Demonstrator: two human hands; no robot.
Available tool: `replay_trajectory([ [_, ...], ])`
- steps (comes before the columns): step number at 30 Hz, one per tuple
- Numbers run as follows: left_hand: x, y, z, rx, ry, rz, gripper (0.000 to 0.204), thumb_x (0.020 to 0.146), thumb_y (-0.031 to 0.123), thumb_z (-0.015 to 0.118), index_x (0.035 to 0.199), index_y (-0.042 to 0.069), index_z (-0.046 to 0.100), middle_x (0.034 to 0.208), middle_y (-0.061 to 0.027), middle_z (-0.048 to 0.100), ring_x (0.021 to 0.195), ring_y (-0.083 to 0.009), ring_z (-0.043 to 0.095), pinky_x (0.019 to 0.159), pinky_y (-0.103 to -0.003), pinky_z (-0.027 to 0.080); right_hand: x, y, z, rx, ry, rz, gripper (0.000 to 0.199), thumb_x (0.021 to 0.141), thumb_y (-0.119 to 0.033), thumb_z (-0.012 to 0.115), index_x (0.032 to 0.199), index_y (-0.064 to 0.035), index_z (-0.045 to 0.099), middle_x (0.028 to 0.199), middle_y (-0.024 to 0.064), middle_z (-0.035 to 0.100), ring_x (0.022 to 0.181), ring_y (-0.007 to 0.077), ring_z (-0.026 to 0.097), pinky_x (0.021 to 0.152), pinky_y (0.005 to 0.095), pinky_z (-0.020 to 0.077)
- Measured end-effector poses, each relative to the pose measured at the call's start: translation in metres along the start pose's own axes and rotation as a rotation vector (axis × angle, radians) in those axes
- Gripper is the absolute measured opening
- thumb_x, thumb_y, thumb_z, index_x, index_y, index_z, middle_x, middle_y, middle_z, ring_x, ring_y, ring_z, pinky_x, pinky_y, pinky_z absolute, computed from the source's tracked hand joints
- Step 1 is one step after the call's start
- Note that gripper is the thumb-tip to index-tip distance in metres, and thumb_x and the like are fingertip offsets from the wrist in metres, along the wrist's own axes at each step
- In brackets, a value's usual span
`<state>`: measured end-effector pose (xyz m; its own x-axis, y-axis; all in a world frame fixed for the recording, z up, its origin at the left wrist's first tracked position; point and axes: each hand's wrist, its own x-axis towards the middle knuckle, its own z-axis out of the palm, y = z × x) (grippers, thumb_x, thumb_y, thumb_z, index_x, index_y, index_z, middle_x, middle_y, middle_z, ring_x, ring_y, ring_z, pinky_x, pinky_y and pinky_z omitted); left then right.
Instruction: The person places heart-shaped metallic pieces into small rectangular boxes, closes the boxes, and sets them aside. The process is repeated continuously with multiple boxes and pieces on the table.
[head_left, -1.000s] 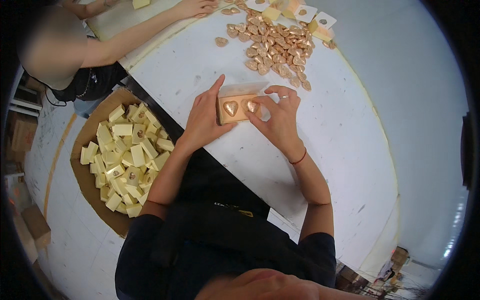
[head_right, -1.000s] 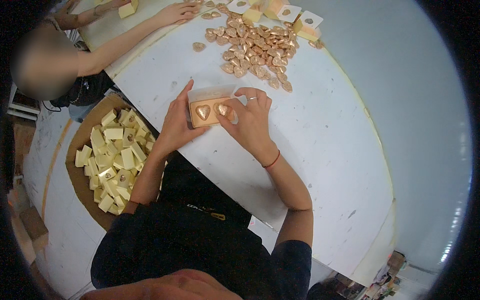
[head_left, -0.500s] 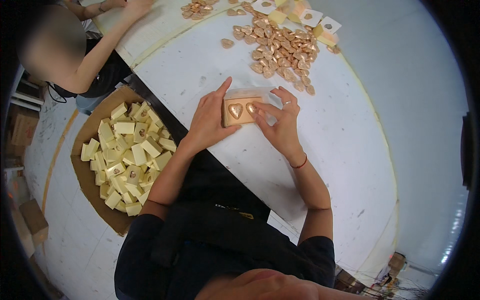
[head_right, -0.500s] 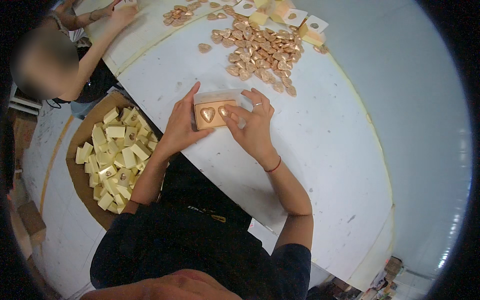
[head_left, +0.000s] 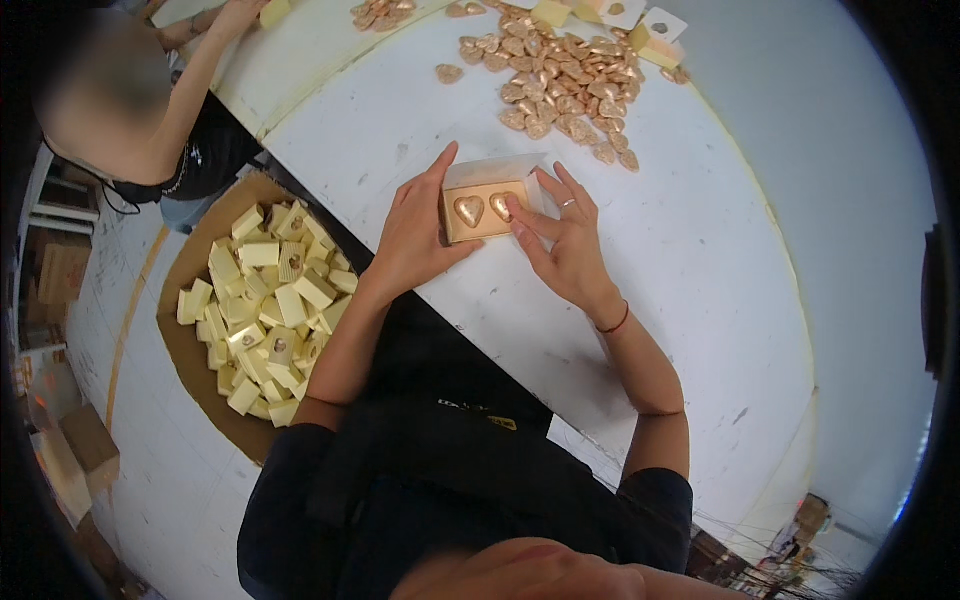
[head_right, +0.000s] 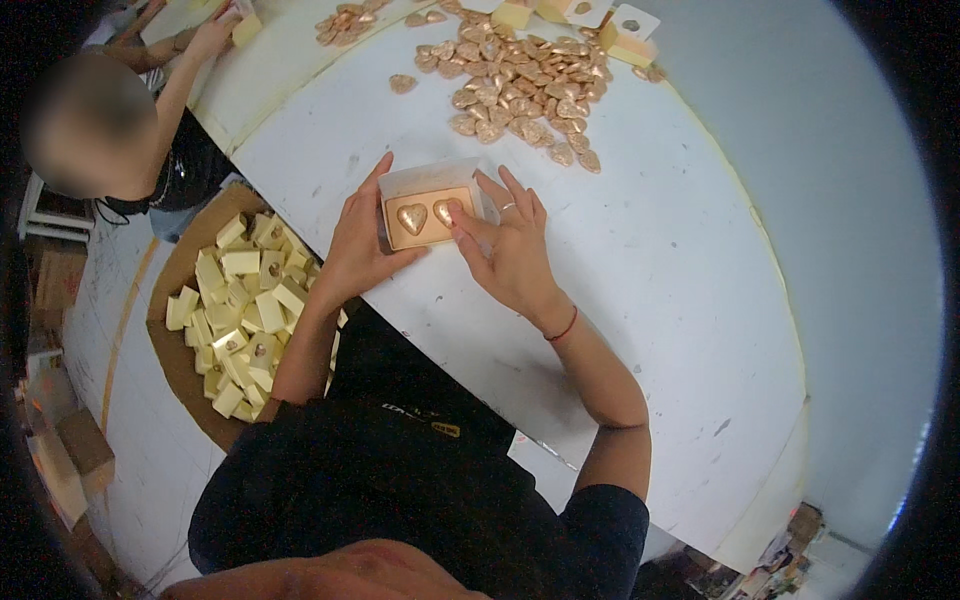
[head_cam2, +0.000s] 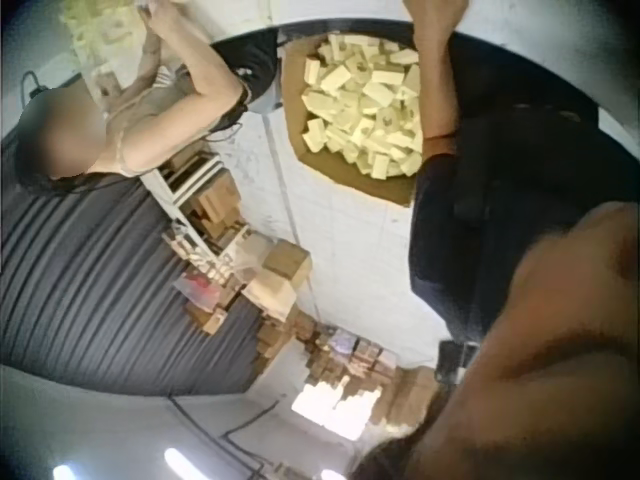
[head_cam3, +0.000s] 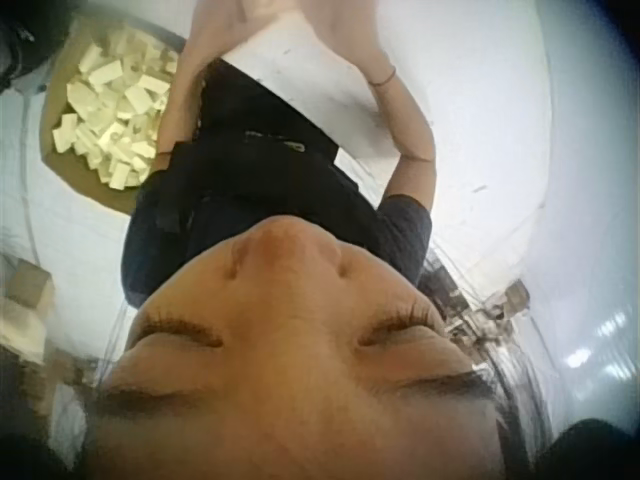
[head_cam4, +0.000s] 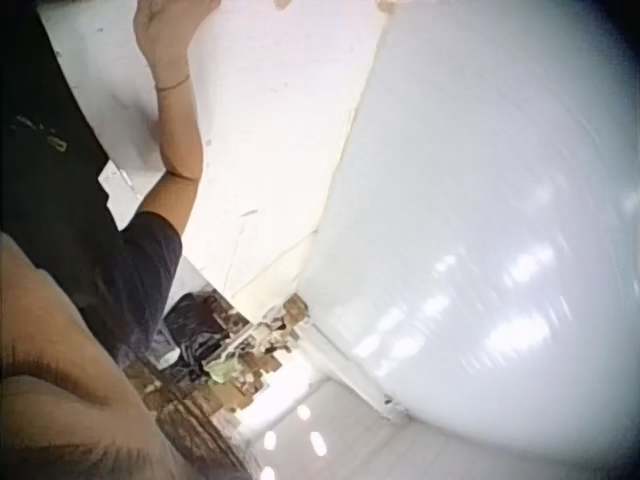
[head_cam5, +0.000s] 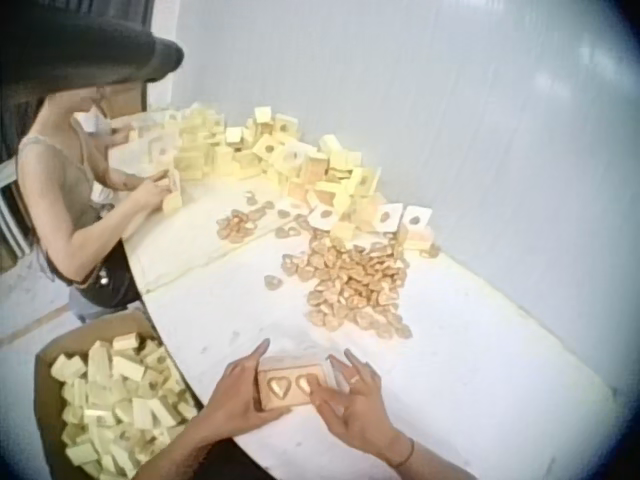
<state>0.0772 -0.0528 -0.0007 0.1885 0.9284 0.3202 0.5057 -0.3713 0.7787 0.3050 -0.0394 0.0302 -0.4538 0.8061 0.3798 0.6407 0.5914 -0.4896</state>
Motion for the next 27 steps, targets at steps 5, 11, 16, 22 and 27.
replay_trajectory([
  [5,0.004,0.001,0.002,-0.024,-0.016,-0.048,0.113,0.066,0.020,0.085,0.156,0.007,0.019,0.139,-0.0190,0.049,0.124,-0.0395,0.048,0.110,-0.045,0.035,0.012,0.021,-0.025,0.843,0.202,0.195,0.038,0.095,-0.014,0.062,0.132,-0.0055,0.062,0.143,0.0150,0.052,0.134,0.0273,0.047,0.110,0.0404,0.0382],
  [11,0.004,-0.001,-0.013,-0.280,-0.181,-0.090,0.112,0.071,0.016,0.083,0.158,0.008,0.013,0.151,-0.0204,0.040,0.140,-0.0350,0.037,0.116,-0.045,0.028,0.026,0.055,0.004,1.007,-0.353,0.309,0.041,0.093,-0.006,0.065,0.133,-0.0024,0.059,0.127,0.0093,0.060,0.109,0.0128,0.057,0.092,0.0301,0.0491],
  [16,0.006,-0.025,-0.042,-0.390,-0.193,-0.090,0.049,0.096,0.013,0.060,0.143,0.005,0.050,0.139,-0.0136,0.057,0.132,-0.0229,0.050,0.109,-0.035,0.037,0.015,0.025,0.006,0.686,-0.169,0.243,0.040,0.089,-0.005,0.068,0.128,-0.0073,0.064,0.119,0.0078,0.062,0.105,0.0114,0.056,0.090,0.0258,0.0460],
  [22,0.013,-0.004,0.016,-0.369,-0.039,-0.067,0.032,0.086,-0.010,0.055,0.113,0.000,0.069,0.103,-0.0126,0.072,0.095,-0.0185,0.068,0.084,-0.029,0.052,0.003,0.028,0.013,0.748,-0.095,-0.035,0.041,0.087,-0.001,0.067,0.128,-0.0084,0.066,0.129,0.0106,0.061,0.118,0.0212,0.056,0.098,0.0330,0.0463],
  [27,0.009,-0.006,0.011,-0.531,-0.105,-0.053,0.042,0.085,-0.012,0.052,0.121,0.002,0.067,0.123,-0.0146,0.065,0.111,-0.0228,0.064,0.094,-0.030,0.049,0.004,0.021,-0.010,0.682,-0.208,-0.095,0.044,0.086,-0.006,0.070,0.129,-0.0087,0.065,0.133,0.0110,0.060,0.120,0.0260,0.056,0.102,0.0365,0.0465],
])
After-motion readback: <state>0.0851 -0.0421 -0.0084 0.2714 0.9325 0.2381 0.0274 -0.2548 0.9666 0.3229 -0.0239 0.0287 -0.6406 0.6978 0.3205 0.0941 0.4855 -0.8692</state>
